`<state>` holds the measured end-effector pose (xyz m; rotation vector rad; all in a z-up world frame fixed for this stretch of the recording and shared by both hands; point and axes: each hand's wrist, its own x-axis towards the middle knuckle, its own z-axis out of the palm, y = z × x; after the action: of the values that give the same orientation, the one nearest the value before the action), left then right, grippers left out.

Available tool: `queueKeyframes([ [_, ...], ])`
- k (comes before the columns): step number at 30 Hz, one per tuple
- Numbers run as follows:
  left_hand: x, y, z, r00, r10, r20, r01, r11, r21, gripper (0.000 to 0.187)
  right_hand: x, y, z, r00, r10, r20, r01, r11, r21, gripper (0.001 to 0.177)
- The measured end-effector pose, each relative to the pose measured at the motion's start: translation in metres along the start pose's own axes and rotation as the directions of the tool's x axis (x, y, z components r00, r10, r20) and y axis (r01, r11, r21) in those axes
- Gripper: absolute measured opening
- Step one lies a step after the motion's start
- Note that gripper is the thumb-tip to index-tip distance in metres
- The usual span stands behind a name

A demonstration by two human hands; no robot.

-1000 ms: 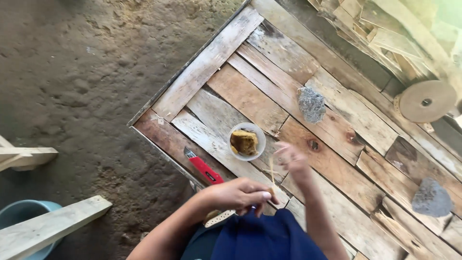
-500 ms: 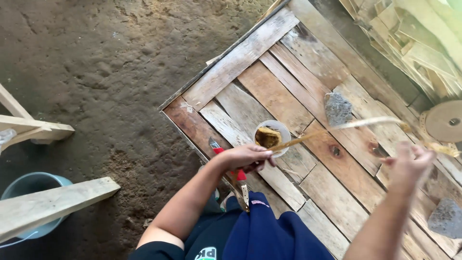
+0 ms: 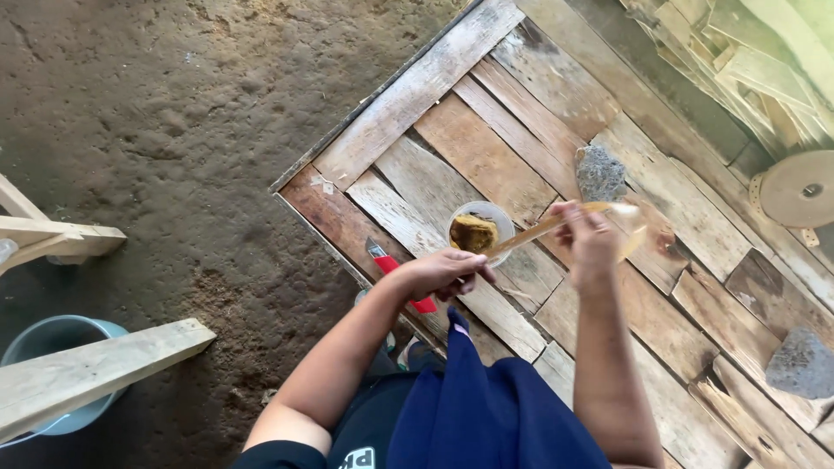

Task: The person uses a red utility knife to scrape a wooden surface, then applies a brown paste from a small container onto thin wooden strips. The strips are placed and pressed onto a wooden board. The person repeats the application and placement process on additional strips.

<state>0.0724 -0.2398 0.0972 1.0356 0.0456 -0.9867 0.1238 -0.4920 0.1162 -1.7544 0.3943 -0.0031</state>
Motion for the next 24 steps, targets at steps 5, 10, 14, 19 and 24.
queueKeyframes([
  [5,-0.013,-0.013,-0.045,0.999,-0.046,-0.007,0.046,0.997,0.065,0.038,0.025,-0.062,-0.047,0.988,0.053,-0.142,-0.035,0.991,0.126,0.02],
  [10,-0.012,-0.015,-0.061,0.998,-0.046,-0.047,0.053,0.988,0.147,0.033,0.043,-0.083,-0.057,0.971,0.069,-0.23,-0.009,0.968,0.249,0.021],
  [14,0.012,-0.046,-0.058,0.965,0.047,-0.258,-0.016,0.993,0.121,0.034,0.063,-0.043,-0.048,0.978,0.207,0.017,-0.202,0.928,0.315,0.02],
  [19,0.042,-0.066,-0.049,0.897,0.12,-0.425,-0.07,0.989,0.132,0.031,0.001,0.002,0.009,0.997,0.046,0.061,-0.036,0.986,-0.161,0.063],
  [24,0.055,-0.068,-0.048,0.836,0.116,-0.537,0.044,0.96,0.275,0.029,-0.054,0.074,0.059,0.623,-0.387,0.68,0.783,0.304,-0.543,0.083],
])
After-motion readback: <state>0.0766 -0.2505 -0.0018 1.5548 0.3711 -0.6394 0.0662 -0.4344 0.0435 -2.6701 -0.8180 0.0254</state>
